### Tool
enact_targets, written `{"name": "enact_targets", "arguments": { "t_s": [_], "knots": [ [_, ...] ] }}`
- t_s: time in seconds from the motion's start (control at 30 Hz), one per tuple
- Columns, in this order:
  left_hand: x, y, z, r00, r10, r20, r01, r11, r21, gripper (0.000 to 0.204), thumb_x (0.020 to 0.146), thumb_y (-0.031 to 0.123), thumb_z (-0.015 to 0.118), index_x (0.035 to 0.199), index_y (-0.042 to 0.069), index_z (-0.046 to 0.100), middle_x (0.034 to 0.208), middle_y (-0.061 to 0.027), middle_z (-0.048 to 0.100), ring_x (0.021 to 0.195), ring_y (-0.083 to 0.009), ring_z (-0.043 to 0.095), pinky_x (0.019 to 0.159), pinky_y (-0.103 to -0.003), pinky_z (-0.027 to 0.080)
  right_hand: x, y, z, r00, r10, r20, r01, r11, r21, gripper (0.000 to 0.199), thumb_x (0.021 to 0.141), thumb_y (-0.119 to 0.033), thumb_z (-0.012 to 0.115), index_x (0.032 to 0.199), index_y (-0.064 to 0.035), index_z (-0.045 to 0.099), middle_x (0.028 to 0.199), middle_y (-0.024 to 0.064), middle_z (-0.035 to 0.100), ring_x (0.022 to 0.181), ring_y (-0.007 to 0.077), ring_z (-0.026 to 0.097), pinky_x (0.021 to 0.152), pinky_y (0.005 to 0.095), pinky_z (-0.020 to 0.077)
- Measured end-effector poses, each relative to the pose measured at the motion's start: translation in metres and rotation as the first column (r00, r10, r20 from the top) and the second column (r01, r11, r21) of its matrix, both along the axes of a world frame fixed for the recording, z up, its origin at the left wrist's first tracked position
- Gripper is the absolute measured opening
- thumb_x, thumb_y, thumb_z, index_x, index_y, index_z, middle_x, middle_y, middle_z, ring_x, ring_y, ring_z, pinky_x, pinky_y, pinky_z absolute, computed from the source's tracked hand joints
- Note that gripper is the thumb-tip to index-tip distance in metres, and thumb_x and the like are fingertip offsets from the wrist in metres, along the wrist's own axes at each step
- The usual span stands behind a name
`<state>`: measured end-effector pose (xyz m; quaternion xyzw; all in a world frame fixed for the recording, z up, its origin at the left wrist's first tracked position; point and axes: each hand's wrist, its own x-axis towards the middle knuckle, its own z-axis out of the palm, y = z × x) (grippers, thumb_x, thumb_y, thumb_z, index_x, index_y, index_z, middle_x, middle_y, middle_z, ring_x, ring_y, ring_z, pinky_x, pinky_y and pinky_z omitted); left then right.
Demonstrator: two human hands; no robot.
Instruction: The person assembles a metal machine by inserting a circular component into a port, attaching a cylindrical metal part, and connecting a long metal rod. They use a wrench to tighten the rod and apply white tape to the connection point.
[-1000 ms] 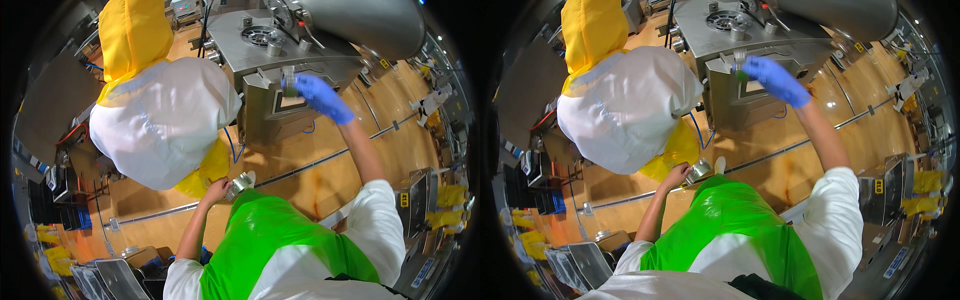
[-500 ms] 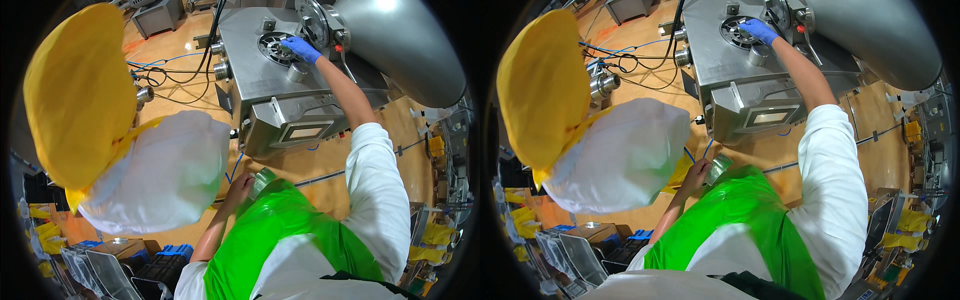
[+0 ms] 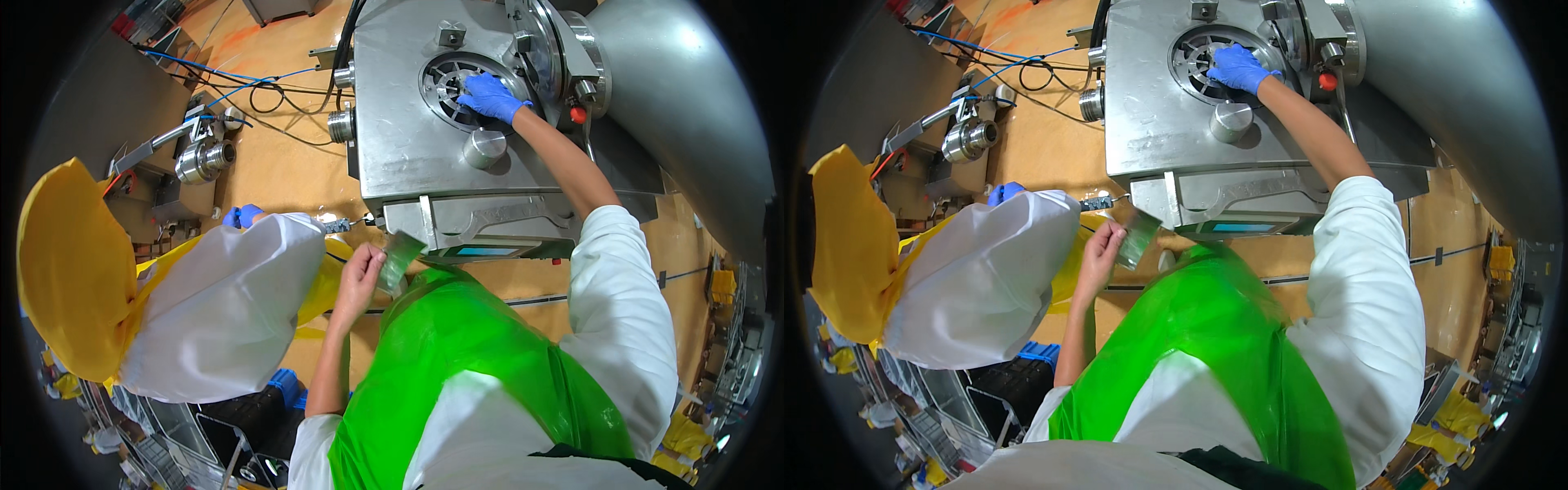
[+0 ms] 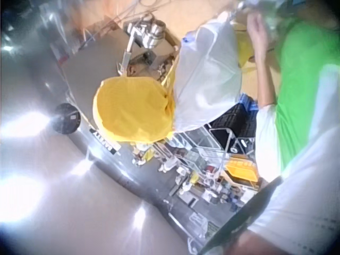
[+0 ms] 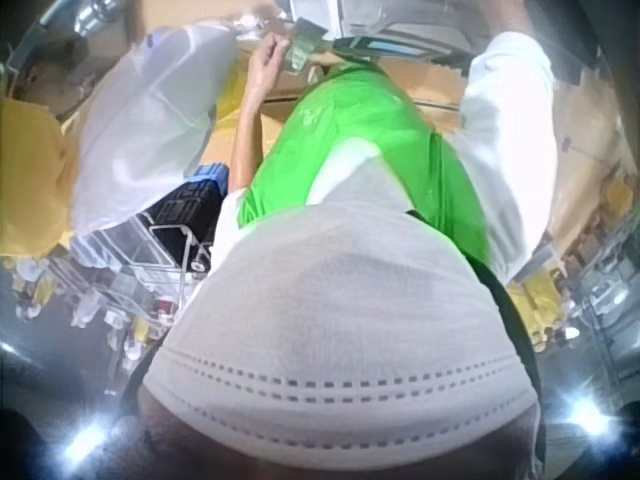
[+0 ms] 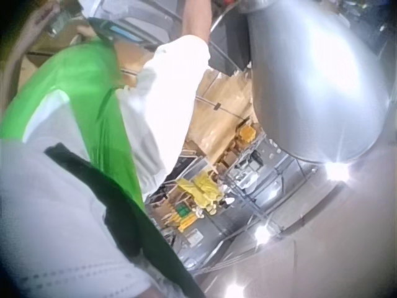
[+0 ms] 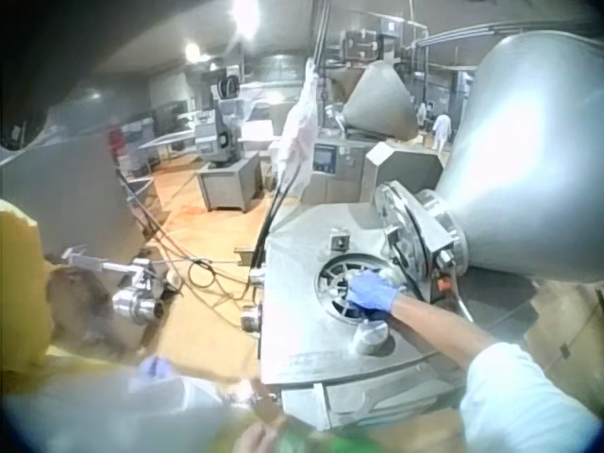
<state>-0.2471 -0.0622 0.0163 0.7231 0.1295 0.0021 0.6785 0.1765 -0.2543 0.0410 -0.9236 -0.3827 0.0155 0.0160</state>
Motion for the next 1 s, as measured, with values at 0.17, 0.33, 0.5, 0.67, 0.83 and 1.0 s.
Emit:
{"name": "enact_targets", "arguments": {
  "t_s": [0.17, 0.33, 0.5, 0.67, 0.83, 1.0],
  "knots": [
    [0.059, -0.007, 0.04, 0.994, 0.057, 0.088, -0.058, 0.998, 0.019, 0.02, 0.098, 0.018, 0.05, 0.085, 0.003, 0.049, 0.073, 0.0036, 0.041, 0.07, -0.0065, 0.037, 0.063, -0.022, 0.034, 0.007, -0.004, -0.009, 0.995, 0.098, -0.01, -0.097, 0.99, 0.105, 0.044, 0.078, -0.042, 0.064, 0.098, -0.0028, 0.063, 0.095, 0.0229, 0.065, 0.091, 0.0418, 0.061, 0.082, 0.0494, 0.0478],
    [0.107, -0.002, 0.052, 0.991, 0.049, 0.123, -0.046, 0.999, -0.026, 0.022, 0.099, 0.021, 0.049, 0.085, 0.004, 0.049, 0.072, 0.0055, 0.041, 0.069, -0.0035, 0.035, 0.061, -0.02, 0.032, 0.02, -0.014, -0.022, 0.983, 0.092, -0.161, -0.071, 0.989, 0.13, 0.043, 0.082, -0.045, 0.061, 0.096, -0.0045, 0.065, 0.092, 0.019, 0.065, 0.087, 0.037, 0.062, 0.081, 0.0474, 0.0469],
    [0.163, 0.004, 0.061, 0.986, 0.034, 0.162, -0.009, 0.988, -0.154, 0.022, 0.099, 0.023, 0.05, 0.087, 0.005, 0.05, 0.071, 0.0043, 0.045, 0.064, -0.0025, 0.044, 0.057, -0.019, 0.038, 0.032, -0.028, -0.037, 0.937, 0.196, -0.289, -0.117, 0.956, 0.269, 0.041, 0.085, -0.043, 0.059, 0.1, -0.0044, 0.064, 0.091, 0.0153, 0.066, 0.086, 0.0357, 0.062, 0.081, 0.0461, 0.0468],
    [0.203, 0.023, 0.048, 0.962, 0.122, 0.245, -0.069, 0.974, -0.214, 0.019, 0.098, 0.023, 0.051, 0.088, 0.008, 0.051, 0.069, 0.004, 0.048, 0.059, -0.0032, 0.05, 0.051, -0.019, 0.039, 0.047, -0.027, -0.029, 0.956, 0.045, -0.289, 0.171, 0.717, 0.676, 0.029, 0.086, -0.026, 0.058, 0.105, -0.005, 0.066, 0.093, 0.0125, 0.068, 0.084, 0.0267, 0.065, 0.079, 0.0368, 0.0499],
    [0.237, 0.04, 0.037, 0.936, 0.264, 0.233, -0.182, 0.929, -0.322, 0.02, 0.098, 0.02, 0.051, 0.082, 0.01, 0.049, 0.06, 0.0057, 0.04, 0.05, -0.0033, 0.032, 0.046, -0.022, 0.027, 0.081, -0.006, -0.027, 0.985, -0.024, -0.17, 0.13, 0.75, 0.648, 0.023, 0.082, -0.023, 0.061, 0.099, -0.0101, 0.067, 0.092, 0.0098, 0.068, 0.081, 0.0249, 0.065, 0.076, 0.0353, 0.0508],
    [0.256, 0.045, 0.034, 0.93, 0.285, 0.234, -0.2, 0.923, -0.328, 0.019, 0.098, 0.02, 0.052, 0.083, 0.009, 0.05, 0.066, 0.0064, 0.041, 0.055, -0.0031, 0.033, 0.049, -0.021, 0.027, 0.086, 0.032, -0.031, 0.996, -0.064, -0.068, 0.089, 0.878, 0.471, 0.02, 0.081, -0.025, 0.06, 0.094, -0.012, 0.068, 0.089, 0.0114, 0.067, 0.083, 0.0304, 0.064, 0.076, 0.0399, 0.0506]
  ]
}}
